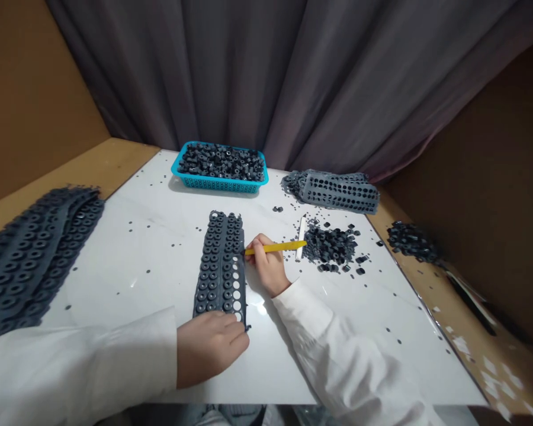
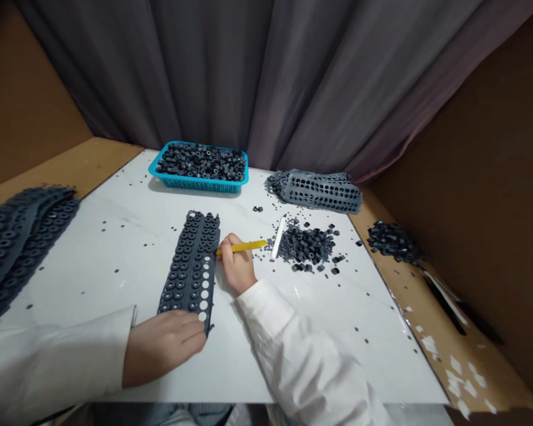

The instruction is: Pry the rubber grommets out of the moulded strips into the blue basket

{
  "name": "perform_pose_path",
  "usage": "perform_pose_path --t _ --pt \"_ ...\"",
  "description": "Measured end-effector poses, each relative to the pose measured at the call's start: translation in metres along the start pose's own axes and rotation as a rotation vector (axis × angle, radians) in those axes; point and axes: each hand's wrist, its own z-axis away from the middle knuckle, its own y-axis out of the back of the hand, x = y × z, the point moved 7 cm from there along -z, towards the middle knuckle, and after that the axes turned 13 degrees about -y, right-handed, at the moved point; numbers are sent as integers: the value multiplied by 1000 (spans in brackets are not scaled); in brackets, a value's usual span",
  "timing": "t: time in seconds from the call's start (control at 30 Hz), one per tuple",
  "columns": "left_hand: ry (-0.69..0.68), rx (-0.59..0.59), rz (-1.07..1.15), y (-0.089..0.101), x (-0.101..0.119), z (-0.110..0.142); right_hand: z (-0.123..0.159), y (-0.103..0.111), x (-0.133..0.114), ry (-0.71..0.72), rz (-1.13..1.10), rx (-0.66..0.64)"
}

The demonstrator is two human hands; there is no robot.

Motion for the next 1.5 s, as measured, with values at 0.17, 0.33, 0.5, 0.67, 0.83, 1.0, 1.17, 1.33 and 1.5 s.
perform_pose_path --t 0.17,0.33,0.5,0.67,0.83,1.0,1.17,1.33,1.5 --pt "173 -61 343 16 -11 -3 -1 2 5 -41 -50 16" --pt "387 19 607 36 -64 -5 -2 -1 7 -42 -29 2" --pt "661 107 560 41 -150 -4 -3 -1 5 -29 11 5" --pt "505 -6 388 31 -170 -26 -4 -2 3 -8 80 -4" --pt "319 -127 238 28 -161 -43 -5 -5 -3 28 159 -29" --pt "226 -256 117 24 -153 -52 -5 -5 -7 49 235 -8" --pt "154 -270 -4 12 -147 -49 -5 -4 -9 45 253 -3" --pt "95 -10 87 13 -150 -32 -6 -5 -8 35 255 -21" --pt "167 168 249 17 -156 -20 -7 -5 -8 34 245 -34"
